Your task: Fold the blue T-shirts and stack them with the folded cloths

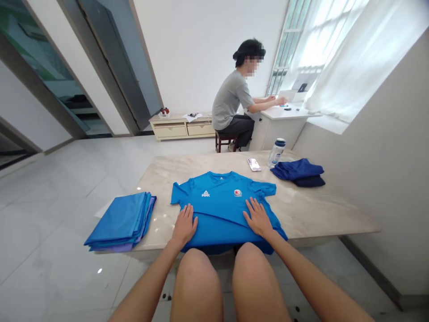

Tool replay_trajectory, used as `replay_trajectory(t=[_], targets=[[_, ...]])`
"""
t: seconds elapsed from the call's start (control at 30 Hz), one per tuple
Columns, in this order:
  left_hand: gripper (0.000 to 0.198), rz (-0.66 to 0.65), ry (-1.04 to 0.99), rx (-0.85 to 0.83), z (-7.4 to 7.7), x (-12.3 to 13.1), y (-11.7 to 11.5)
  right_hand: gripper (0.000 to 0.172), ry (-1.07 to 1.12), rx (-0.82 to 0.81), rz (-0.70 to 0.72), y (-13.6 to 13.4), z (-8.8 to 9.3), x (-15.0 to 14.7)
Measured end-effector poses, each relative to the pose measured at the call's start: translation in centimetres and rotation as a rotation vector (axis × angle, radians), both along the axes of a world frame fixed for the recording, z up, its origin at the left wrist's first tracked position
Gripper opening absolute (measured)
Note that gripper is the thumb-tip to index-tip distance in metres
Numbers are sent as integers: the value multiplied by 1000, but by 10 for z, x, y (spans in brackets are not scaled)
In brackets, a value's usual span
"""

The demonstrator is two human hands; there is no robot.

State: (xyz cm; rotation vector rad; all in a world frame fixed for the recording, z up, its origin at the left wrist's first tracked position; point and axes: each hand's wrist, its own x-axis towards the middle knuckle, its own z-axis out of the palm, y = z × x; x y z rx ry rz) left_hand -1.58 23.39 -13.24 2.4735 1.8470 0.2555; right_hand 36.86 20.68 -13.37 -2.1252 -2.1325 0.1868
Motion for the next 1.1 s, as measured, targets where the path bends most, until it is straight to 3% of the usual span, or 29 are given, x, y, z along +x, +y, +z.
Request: replay_trajectory(t=[0.13,0.3,0.43,0.57,0.63,0.7,0.9,1.0,1.1], targets=[[70,-50,57,-62,18,-11,-24,74,15,21,44,-34,6,1],[59,-57,174,-167,64,-7,-46,70,-58,-28,72,-59,36,-10],[50,-21,235,-263,98,-3,-55,58,-110,-107,67,-57,79,-16],[49,1,217,-251,110,-1,-47,49,-85,-117,-2,-31,104,-9],[45,-9,175,-238,107,4,-35,44,-43,-101,-18,-14,99,-7],[45,-47,114,-226,97,13,-20,49,-15,-78,-22,1,81,-11],[59,-16,35,-136,34,46,19,67,-21,-15,-127,37,10,-37],[62,26,-20,-20,10,53,37,70,-21,30,-123,62,-4,-36],[64,88,-31,-8,4,56,60,71,-25,39,-84,91,-4,-29]])
